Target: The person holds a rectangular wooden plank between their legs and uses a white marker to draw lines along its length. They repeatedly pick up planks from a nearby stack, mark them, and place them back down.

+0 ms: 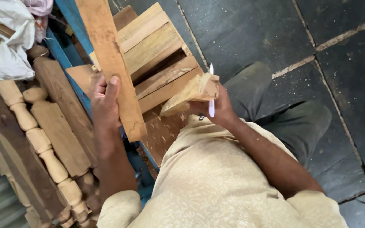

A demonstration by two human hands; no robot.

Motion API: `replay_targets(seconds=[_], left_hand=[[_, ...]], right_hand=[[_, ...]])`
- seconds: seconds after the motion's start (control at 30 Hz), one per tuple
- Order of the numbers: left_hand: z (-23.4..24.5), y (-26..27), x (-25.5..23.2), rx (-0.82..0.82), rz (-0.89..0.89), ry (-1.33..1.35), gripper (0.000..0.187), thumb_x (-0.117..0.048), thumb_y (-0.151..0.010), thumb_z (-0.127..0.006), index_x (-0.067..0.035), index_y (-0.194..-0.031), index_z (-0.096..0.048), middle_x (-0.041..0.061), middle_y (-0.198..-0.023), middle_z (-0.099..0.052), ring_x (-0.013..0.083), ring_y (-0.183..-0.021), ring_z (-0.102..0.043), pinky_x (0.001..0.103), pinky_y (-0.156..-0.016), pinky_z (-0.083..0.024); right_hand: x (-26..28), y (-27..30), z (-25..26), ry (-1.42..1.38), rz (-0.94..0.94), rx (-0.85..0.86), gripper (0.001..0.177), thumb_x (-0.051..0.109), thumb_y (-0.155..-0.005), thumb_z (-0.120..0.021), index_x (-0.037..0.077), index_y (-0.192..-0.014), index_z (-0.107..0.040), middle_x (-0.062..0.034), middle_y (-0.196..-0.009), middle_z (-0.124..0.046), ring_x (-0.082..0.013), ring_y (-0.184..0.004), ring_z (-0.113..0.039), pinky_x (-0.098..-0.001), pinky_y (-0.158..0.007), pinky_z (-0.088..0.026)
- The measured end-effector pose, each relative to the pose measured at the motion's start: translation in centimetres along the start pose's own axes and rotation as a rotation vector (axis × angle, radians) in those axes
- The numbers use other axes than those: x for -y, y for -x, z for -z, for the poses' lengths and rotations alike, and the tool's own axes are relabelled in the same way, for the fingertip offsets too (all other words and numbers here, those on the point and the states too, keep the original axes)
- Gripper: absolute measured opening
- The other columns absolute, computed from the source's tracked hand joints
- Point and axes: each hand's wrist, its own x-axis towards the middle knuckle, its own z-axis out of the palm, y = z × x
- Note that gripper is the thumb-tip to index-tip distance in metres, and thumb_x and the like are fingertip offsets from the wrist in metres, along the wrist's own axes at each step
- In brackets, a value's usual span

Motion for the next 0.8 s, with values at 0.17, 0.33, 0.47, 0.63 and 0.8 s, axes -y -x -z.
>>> replay_targets(seconds=[0.17,0.33,0.47,0.63,0.8], left_hand=[[-0.4,0.5,0.1,0.018,0.039,0.015,0.036,-0.029,-0.101,-0.070,-0.004,-0.126,-0.064,0.003,-0.103,-0.069,0.0105,-0.084,-0.064,0.027,-0.074,-0.053],[-5.3,0.0,0.1,0.076,0.052,0.100,0.042,-0.033,-0.103,-0.071,-0.003,-0.130,-0.061,0.003,-0.104,-0.067,0.0112,-0.086,-0.062,0.028,-0.078,-0.052],[-11.7,-0.9,0.6,0.346,0.002,0.157,0.049,-0.034,-0.103,-0.070,0.001,-0.135,-0.060,0.005,-0.119,-0.068,0.0120,-0.105,-0.063,0.027,-0.095,-0.051],[-20.6,-0.3,3.7,0.608,0.189,0.174,0.049,-0.035,-0.099,-0.070,0.000,-0.131,-0.059,0.008,-0.114,-0.069,0.0161,-0.099,-0.068,0.032,-0.090,-0.056],[-28.2,3.7,8.3,0.889,0.235,0.062,0.042,-0.029,-0.104,-0.067,0.003,-0.131,-0.064,0.006,-0.112,-0.067,0.0110,-0.097,-0.061,0.028,-0.085,-0.051]], right_hand=[[3.1,-0.6,2.5,-1.001,-0.533,-0.173,0.062,0.051,-0.087,-0.064,0.008,-0.130,-0.054,-0.0170,-0.126,-0.063,-0.0362,-0.113,-0.066,-0.0549,-0.096,-0.058],[11.0,3.8,6.9,-0.886,-0.234,-0.255,0.070,0.055,-0.092,-0.059,0.004,-0.139,-0.051,-0.0182,-0.138,-0.058,-0.0384,-0.126,-0.061,-0.0588,-0.102,-0.053],[11.7,6.5,8.2,0.502,0.304,-0.596,0.070,0.025,-0.086,-0.092,0.003,-0.138,-0.051,-0.0152,-0.137,-0.064,-0.0293,-0.124,-0.068,-0.0447,-0.108,-0.060],[6.0,8.8,13.6,0.871,0.471,-0.811,0.075,0.003,-0.076,-0.096,0.001,-0.137,-0.053,-0.0179,-0.137,-0.063,-0.0274,-0.125,-0.066,-0.0392,-0.107,-0.055],[-0.7,11.5,15.7,0.752,0.285,-0.963,0.064,0.012,-0.087,-0.090,0.002,-0.139,-0.054,-0.0177,-0.130,-0.068,-0.0285,-0.116,-0.071,-0.0378,-0.098,-0.060]])
